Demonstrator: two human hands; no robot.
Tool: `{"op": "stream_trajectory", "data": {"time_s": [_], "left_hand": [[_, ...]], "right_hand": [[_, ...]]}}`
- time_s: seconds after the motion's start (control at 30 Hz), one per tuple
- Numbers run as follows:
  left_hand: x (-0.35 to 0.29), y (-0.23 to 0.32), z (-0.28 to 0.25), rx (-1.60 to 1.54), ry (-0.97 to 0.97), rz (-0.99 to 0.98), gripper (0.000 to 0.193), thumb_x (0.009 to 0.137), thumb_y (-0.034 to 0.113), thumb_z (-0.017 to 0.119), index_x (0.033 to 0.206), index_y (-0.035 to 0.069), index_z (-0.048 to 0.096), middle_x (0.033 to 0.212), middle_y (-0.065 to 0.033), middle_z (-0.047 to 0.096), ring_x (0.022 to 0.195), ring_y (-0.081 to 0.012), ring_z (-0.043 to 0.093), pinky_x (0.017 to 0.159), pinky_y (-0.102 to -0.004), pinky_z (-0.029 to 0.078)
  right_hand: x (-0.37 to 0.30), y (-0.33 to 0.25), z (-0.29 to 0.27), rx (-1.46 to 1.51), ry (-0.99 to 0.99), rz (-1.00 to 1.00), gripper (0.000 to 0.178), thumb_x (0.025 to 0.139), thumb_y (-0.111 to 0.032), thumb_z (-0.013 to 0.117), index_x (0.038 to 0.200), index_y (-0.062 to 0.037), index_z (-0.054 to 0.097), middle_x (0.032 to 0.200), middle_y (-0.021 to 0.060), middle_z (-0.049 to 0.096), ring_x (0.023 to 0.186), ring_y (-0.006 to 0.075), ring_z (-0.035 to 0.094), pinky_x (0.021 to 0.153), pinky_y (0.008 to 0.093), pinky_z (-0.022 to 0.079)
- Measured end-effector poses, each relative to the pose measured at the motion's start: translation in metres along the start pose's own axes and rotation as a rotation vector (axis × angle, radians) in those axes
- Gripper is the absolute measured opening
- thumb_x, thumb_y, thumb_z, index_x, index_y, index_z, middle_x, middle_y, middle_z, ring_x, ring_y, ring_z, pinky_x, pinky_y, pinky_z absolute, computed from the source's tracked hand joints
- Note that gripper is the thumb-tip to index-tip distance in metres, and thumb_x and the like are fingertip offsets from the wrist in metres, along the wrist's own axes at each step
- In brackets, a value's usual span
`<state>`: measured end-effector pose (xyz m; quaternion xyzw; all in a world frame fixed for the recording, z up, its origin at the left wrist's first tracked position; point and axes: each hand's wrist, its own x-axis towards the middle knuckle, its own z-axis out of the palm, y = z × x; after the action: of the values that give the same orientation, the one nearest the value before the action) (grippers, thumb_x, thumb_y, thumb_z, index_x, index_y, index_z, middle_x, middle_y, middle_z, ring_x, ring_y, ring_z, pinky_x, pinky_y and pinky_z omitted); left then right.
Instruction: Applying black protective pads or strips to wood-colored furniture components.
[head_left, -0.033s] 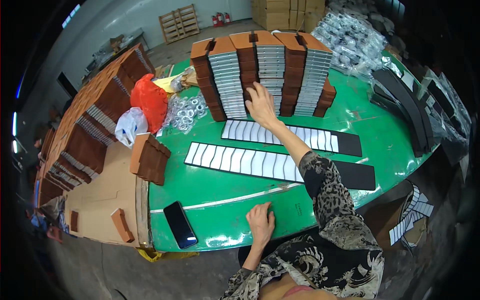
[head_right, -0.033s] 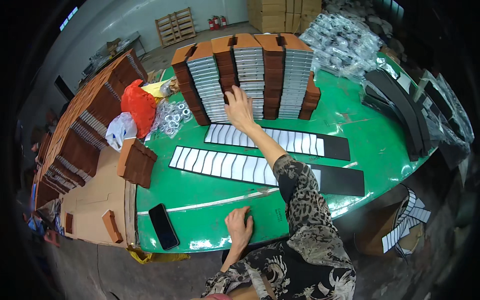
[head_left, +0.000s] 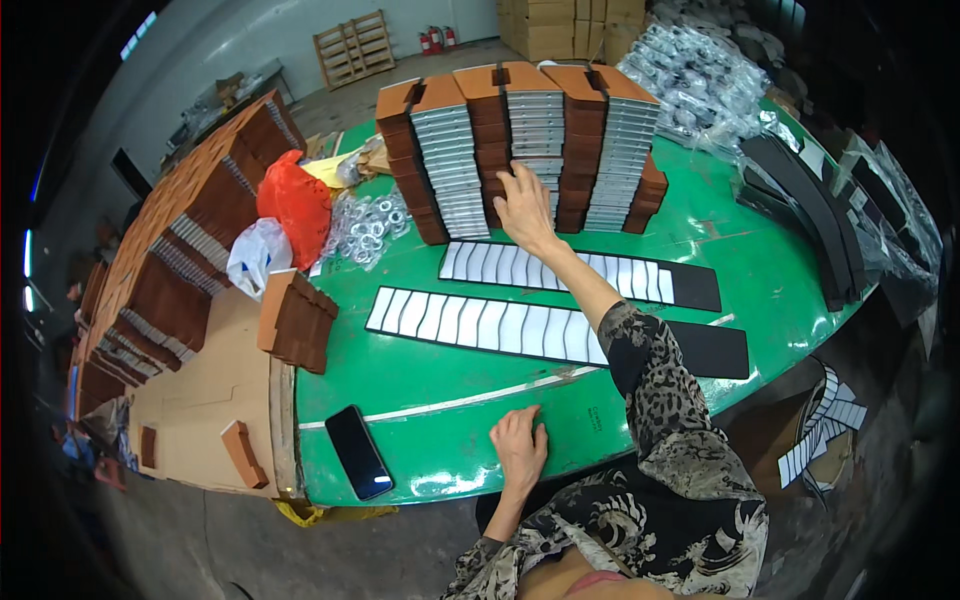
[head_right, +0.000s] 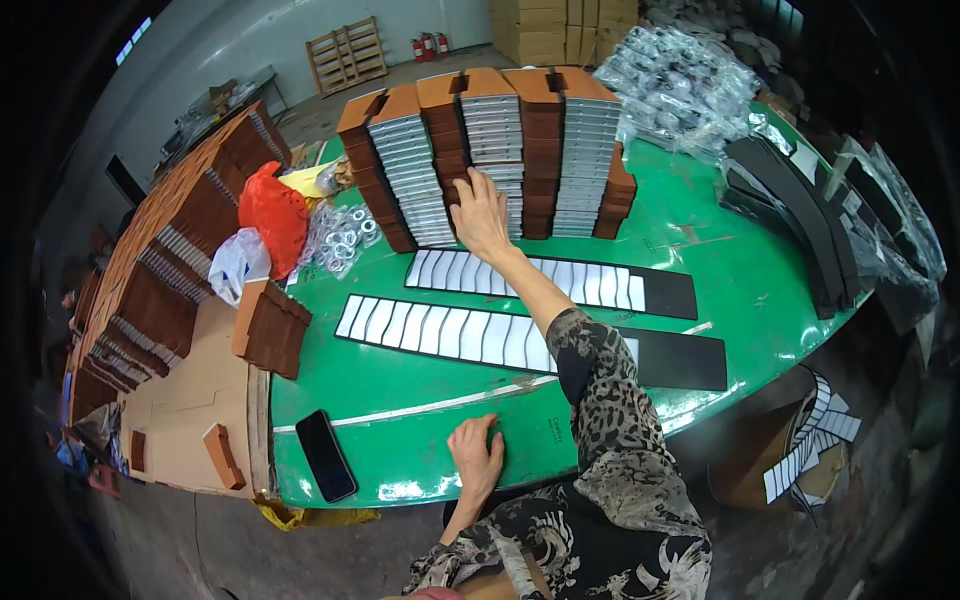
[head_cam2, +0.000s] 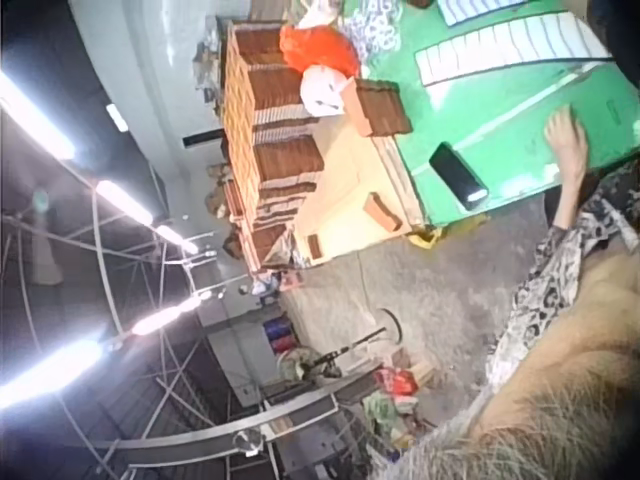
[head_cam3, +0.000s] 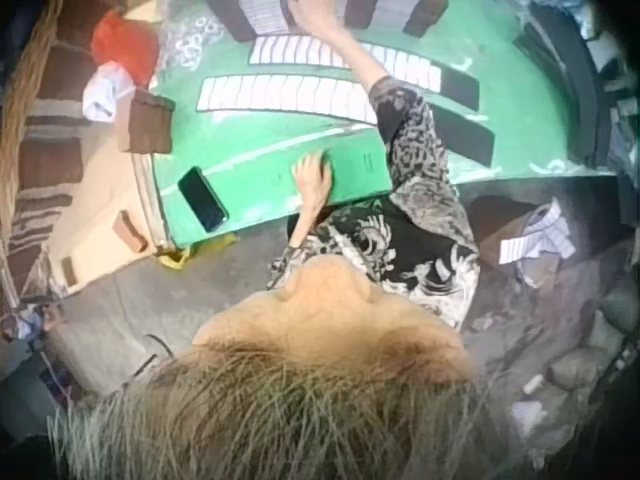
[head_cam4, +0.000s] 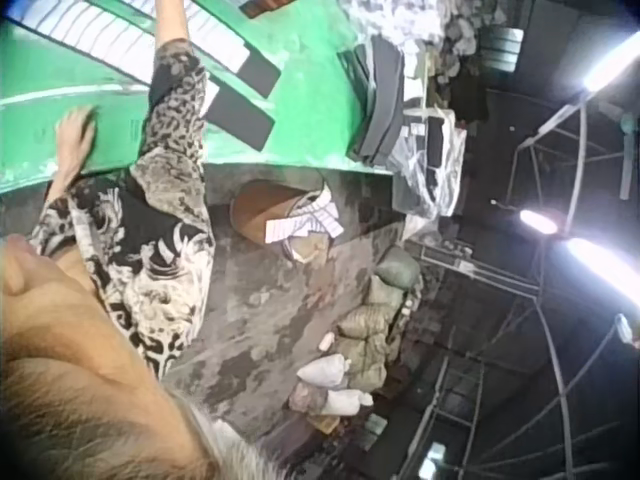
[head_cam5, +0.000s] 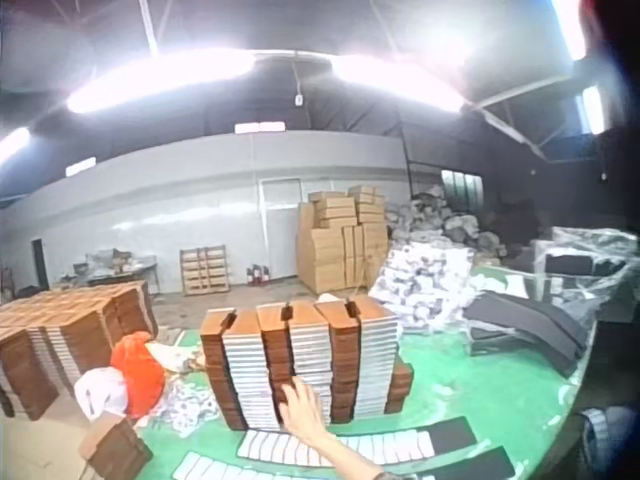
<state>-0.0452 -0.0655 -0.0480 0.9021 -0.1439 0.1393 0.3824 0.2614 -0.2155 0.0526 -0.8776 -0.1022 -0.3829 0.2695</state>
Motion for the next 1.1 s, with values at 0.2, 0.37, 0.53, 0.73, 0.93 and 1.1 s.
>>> {"op": "stream_trajectory", "data": {"time_s": [0.2, 0.37, 0.53, 0.73, 0.93, 1.1], "left_hand": [[-0.002, 0.000, 0.002, 0.019, -0.040, 0.000, 0.033, 0.077, 0.009, 0.062, 0.109, 0.008, 0.059, 0.100, -0.0068, 0.061, 0.103, -0.0247, 0.052, 0.089, -0.0396, 0.032], [-0.003, 0.004, 0.004, 0.022, -0.047, 0.007, 0.032, 0.077, 0.009, 0.062, 0.109, 0.008, 0.059, 0.100, -0.0053, 0.062, 0.103, -0.0240, 0.052, 0.089, -0.0392, 0.032], [-0.005, 0.003, 0.007, 0.047, -0.046, 0.005, 0.032, 0.077, 0.008, 0.062, 0.109, 0.008, 0.059, 0.100, -0.0049, 0.062, 0.103, -0.0236, 0.052, 0.090, -0.0393, 0.032], [-0.001, -0.006, 0.005, 0.047, -0.016, 0.008, 0.030, 0.077, 0.009, 0.062, 0.107, 0.009, 0.060, 0.099, -0.0054, 0.062, 0.100, -0.0253, 0.054, 0.088, -0.0412, 0.035], [0.004, 0.000, 0.004, 0.036, 0.096, 0.029, 0.027, 0.076, 0.006, 0.062, 0.104, 0.007, 0.061, 0.095, -0.0063, 0.063, 0.096, -0.0268, 0.057, 0.082, -0.0402, 0.040], [0.003, -0.007, -0.055, -0.077, 0.213, 0.128, 0.035, 0.075, 0.001, 0.063, 0.109, 0.007, 0.059, 0.104, -0.0093, 0.061, 0.099, -0.0272, 0.056, 0.085, -0.0392, 0.038]], "right_hand": [[0.005, 0.028, -0.021, -0.146, -0.239, 0.176, 0.053, 0.080, -0.016, 0.064, 0.128, -0.0040, 0.045, 0.146, 0.0159, 0.023, 0.138, 0.0341, 0.019, 0.097, 0.0703, 0.029], [0.000, 0.035, -0.039, 0.004, -0.197, 0.135, 0.053, 0.079, -0.014, 0.064, 0.126, -0.0028, 0.045, 0.142, 0.0174, 0.028, 0.134, 0.0356, 0.025, 0.097, 0.0665, 0.032], [-0.012, 0.041, -0.077, 0.021, 0.264, -0.046, 0.048, 0.079, -0.008, 0.060, 0.124, -0.0026, 0.045, 0.132, 0.0180, 0.041, 0.121, 0.0363, 0.041, 0.101, 0.0425, 0.036], [0.004, 0.088, -0.088, 0.069, 0.142, 0.276, 0.055, 0.088, -0.026, 0.049, 0.127, 0.0126, 0.042, 0.133, 0.0338, 0.040, 0.126, 0.0443, 0.038, 0.109, 0.0443, 0.028], [-0.040, 0.039, -0.121, 0.314, 0.144, 0.234, 0.046, 0.093, -0.017, 0.050, 0.132, 0.0049, 0.041, 0.131, 0.0212, 0.048, 0.121, 0.0317, 0.047, 0.102, 0.0362, 0.034], [-0.187, -0.062, -0.123, 0.499, -0.510, 0.039, 0.039, 0.083, -0.004, 0.058, 0.120, 0.0019, 0.050, 0.119, 0.0213, 0.056, 0.112, 0.0336, 0.054, 0.096, 0.0382, 0.042]]}}
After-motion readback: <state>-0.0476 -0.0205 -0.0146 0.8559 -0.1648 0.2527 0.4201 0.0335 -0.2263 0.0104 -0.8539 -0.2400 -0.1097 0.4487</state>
